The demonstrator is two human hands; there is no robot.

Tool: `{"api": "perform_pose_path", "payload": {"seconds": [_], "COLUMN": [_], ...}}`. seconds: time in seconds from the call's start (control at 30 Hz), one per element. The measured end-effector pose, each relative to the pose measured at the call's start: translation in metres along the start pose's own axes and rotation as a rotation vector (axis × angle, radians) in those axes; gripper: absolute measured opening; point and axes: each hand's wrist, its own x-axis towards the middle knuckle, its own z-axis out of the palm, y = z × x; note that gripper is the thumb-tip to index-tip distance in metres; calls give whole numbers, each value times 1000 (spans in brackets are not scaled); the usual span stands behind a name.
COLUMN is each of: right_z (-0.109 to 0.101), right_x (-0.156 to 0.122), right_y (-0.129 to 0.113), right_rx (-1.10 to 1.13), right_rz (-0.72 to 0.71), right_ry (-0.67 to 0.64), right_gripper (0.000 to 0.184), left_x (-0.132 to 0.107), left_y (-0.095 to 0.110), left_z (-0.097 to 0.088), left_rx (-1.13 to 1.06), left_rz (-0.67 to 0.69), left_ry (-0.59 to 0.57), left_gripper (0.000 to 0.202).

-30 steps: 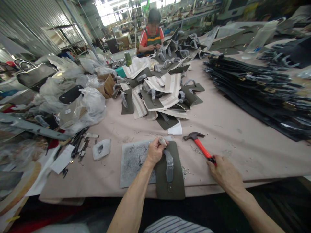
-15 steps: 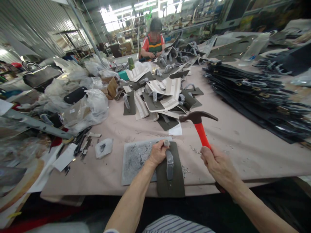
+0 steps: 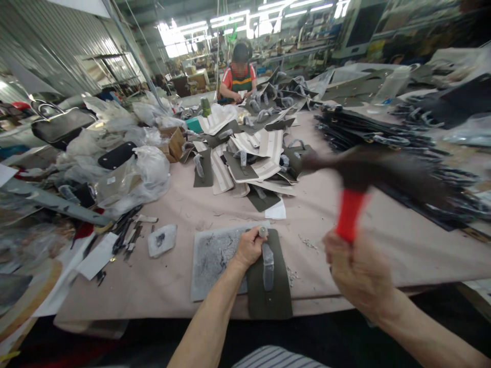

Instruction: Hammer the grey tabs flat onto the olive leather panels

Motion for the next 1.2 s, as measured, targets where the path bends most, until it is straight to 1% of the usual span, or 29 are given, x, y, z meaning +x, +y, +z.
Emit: {"api": "perform_pose_path", "payload": {"seconds": [0.03, 0.1, 0.13, 0.17, 0.27, 0.33, 0.43, 0.5, 0.53, 0.57, 0.6, 0.67, 0.7, 0.73, 0.77, 0.8, 0.87, 0.93, 1.0, 1.1, 1.2], "right_z": [11, 28, 33, 35, 34, 38, 54, 65, 70, 74, 77, 84, 88, 94, 100, 107, 119, 126, 126, 119, 106], "right_x": [-7, -18, -21, -23, -22, -21, -22, -23, -24, -26, -28, -35, -38, -42, -45, -48, -52, -54, -54, -55, -57], "right_y": [6, 19, 25, 29, 42, 56, 86, 98, 99, 94, 85, 53, 33, 13, -6, -22, -43, -49, -46, -33, -18], "right_rx": [-57, -184, -229, -259, -265, -222, -190, -280, -338, -371, -355, -178, -58, 52, 107, 107, 34, -6, 35, 154, 265], "right_rz": [-15, 22, 62, 101, 164, 217, 302, 342, 340, 314, 266, 147, 96, 66, 55, 56, 90, 134, 153, 177, 263], "right_ry": [-154, -448, -547, -592, -586, -593, -637, -637, -609, -551, -472, -342, -315, -342, -403, -478, -603, -653, -628, -549, -461], "right_gripper": [35, 30, 27, 25, 28, 31, 35, 36, 36, 36, 37, 43, 46, 50, 52, 51, 43, 35, 37, 48, 50], "left_x": [0, -1, -1, -1, 0, 0, 1, 1, 1, 1, 0, 1, 1, 2, 3, 5, 9, 12, 12, 5, -9], "left_y": [0, 0, 1, 1, 2, 1, -1, -2, -2, -2, -1, 0, 1, 1, 1, 1, 0, -1, -2, -1, -3], "left_z": [0, 0, 0, -1, -1, -1, 0, 0, 0, 0, 0, 0, 1, 2, 3, 4, 5, 2, -4, -17, -25], "left_rx": [11, 34, 41, 42, 1, -27, -42, -63, -77, -88, -97, -109, -118, -136, -169, -218, -356, -481, -514, -477, -427], "left_rz": [-3, -12, -16, -20, -13, -7, -16, -22, -26, -32, -40, -56, -64, -77, -97, -127, -204, -262, -267, -217, -196], "left_ry": [-3, -11, -14, -17, -15, -8, 2, 9, 14, 20, 25, 37, 40, 44, 57, 86, 213, 365, 436, 448, 443], "left_gripper": [13, 14, 14, 14, 13, 13, 14, 14, 14, 14, 13, 11, 10, 10, 11, 12, 17, 24, 28, 28, 29]}}
